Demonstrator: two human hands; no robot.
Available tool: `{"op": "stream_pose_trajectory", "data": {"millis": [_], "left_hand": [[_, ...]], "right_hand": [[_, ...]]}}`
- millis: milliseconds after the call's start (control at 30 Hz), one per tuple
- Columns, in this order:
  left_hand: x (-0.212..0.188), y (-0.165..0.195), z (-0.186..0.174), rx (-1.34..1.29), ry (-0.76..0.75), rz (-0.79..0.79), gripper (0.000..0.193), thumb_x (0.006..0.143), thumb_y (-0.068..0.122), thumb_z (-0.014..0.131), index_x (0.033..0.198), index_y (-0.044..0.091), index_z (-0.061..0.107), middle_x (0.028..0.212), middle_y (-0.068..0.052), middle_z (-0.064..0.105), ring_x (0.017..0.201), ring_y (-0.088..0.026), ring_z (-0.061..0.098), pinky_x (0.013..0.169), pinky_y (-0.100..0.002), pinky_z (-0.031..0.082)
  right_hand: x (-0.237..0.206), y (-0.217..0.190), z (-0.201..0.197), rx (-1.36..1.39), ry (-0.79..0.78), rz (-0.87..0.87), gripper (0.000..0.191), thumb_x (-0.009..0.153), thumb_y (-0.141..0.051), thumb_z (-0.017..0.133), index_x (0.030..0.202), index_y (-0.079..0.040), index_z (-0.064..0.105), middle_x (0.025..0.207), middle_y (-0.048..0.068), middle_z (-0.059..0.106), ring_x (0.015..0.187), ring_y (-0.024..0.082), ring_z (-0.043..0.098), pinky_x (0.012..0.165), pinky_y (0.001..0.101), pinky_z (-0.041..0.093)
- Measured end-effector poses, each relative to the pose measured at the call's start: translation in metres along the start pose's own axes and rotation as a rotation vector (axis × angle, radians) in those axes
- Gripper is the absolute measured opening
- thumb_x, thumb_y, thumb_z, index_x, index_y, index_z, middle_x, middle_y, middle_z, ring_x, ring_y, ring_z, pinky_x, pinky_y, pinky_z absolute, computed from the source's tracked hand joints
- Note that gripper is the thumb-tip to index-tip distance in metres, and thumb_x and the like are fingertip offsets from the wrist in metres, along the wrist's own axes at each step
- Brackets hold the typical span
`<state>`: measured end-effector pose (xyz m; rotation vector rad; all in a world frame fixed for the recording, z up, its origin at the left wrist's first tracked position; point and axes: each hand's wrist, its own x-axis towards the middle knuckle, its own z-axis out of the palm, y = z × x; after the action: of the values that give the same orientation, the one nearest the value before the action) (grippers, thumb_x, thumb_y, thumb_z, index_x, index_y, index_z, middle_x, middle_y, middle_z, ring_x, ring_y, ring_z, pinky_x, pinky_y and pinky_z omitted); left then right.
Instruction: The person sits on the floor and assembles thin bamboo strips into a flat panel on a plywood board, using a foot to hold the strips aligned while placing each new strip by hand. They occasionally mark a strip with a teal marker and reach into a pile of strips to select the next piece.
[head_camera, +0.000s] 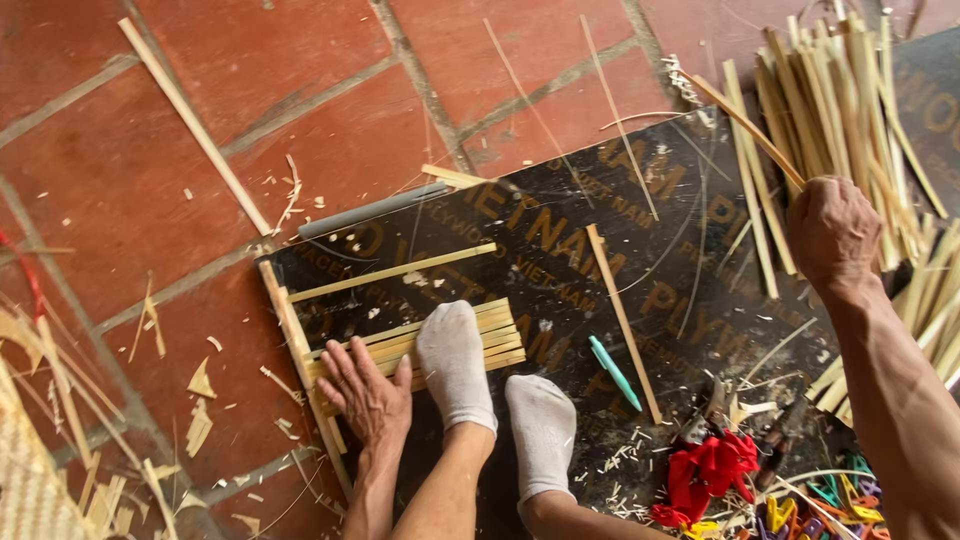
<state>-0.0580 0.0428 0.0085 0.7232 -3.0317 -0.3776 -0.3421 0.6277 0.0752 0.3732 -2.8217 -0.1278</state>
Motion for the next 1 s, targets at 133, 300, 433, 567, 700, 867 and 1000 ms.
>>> {"op": "stream_pose_trajectory", "data": {"millis": [133,300,433,567,700,867,1000], "left_hand": [[0.008,0.001,0.010,-0.038,0.055,0.064,0.092,0.094,0.046,0.065,0.156,-0.007,0.025,0.165,-0.033,0.019,0.155,-0.046,0.015,0.123,-0.066,0.006],[0.019,-0.005,0.026,-0.119,0.152,0.093,0.085,0.095,0.042,0.068,0.155,-0.007,0.032,0.166,-0.028,0.026,0.157,-0.044,0.021,0.127,-0.062,0.014],[0.022,-0.006,0.031,-0.124,0.210,0.115,0.085,0.097,0.045,0.067,0.155,-0.007,0.032,0.165,-0.027,0.027,0.156,-0.043,0.024,0.127,-0.062,0.015],[0.025,-0.006,0.030,-0.143,0.234,0.137,0.084,0.098,0.045,0.067,0.154,-0.007,0.033,0.163,-0.027,0.028,0.154,-0.044,0.026,0.127,-0.064,0.017],[0.024,-0.003,0.029,-0.147,0.213,0.119,0.085,0.097,0.045,0.068,0.154,-0.007,0.034,0.161,-0.026,0.031,0.154,-0.045,0.027,0.126,-0.065,0.020],[0.020,0.002,0.028,-0.145,0.240,0.129,0.085,0.097,0.044,0.069,0.154,-0.007,0.032,0.160,-0.025,0.030,0.154,-0.046,0.026,0.125,-0.065,0.020],[0.020,0.002,0.029,-0.164,0.229,0.119,0.085,0.099,0.045,0.067,0.156,-0.007,0.030,0.162,-0.028,0.026,0.154,-0.047,0.025,0.126,-0.064,0.021]], "right_hand": [[0.012,-0.077,0.000,0.427,0.090,-0.041,0.012,0.118,-0.004,0.060,0.107,0.001,0.065,0.097,0.015,0.066,0.086,0.031,0.065,0.073,0.0406,0.052],[0.020,-0.255,-0.004,1.213,-0.216,-0.066,0.021,0.100,0.002,0.068,0.118,-0.008,0.072,0.100,0.011,0.064,0.084,0.021,0.064,0.073,0.0304,0.051],[0.026,-0.353,-0.011,1.074,-0.329,-0.365,0.026,0.087,-0.003,0.072,0.110,-0.015,0.078,0.088,0.004,0.064,0.078,0.023,0.065,0.065,0.0347,0.053],[0.040,-0.388,-0.004,0.900,-0.279,-0.476,0.023,0.086,-0.009,0.074,0.107,-0.018,0.079,0.081,0.003,0.061,0.080,0.024,0.066,0.068,0.0373,0.055],[0.044,-0.391,0.004,0.903,-0.299,-0.548,0.027,0.079,-0.008,0.073,0.104,-0.018,0.079,0.083,0.004,0.064,0.080,0.025,0.067,0.067,0.0382,0.056],[0.044,-0.389,0.011,0.940,-0.304,-0.573,0.024,0.081,-0.009,0.071,0.101,-0.019,0.080,0.085,0.002,0.067,0.080,0.024,0.068,0.068,0.0380,0.057],[0.050,-0.393,0.015,0.821,-0.360,-0.599,0.025,0.082,-0.008,0.068,0.101,-0.018,0.081,0.088,0.002,0.070,0.080,0.024,0.069,0.066,0.0382,0.058]]}}
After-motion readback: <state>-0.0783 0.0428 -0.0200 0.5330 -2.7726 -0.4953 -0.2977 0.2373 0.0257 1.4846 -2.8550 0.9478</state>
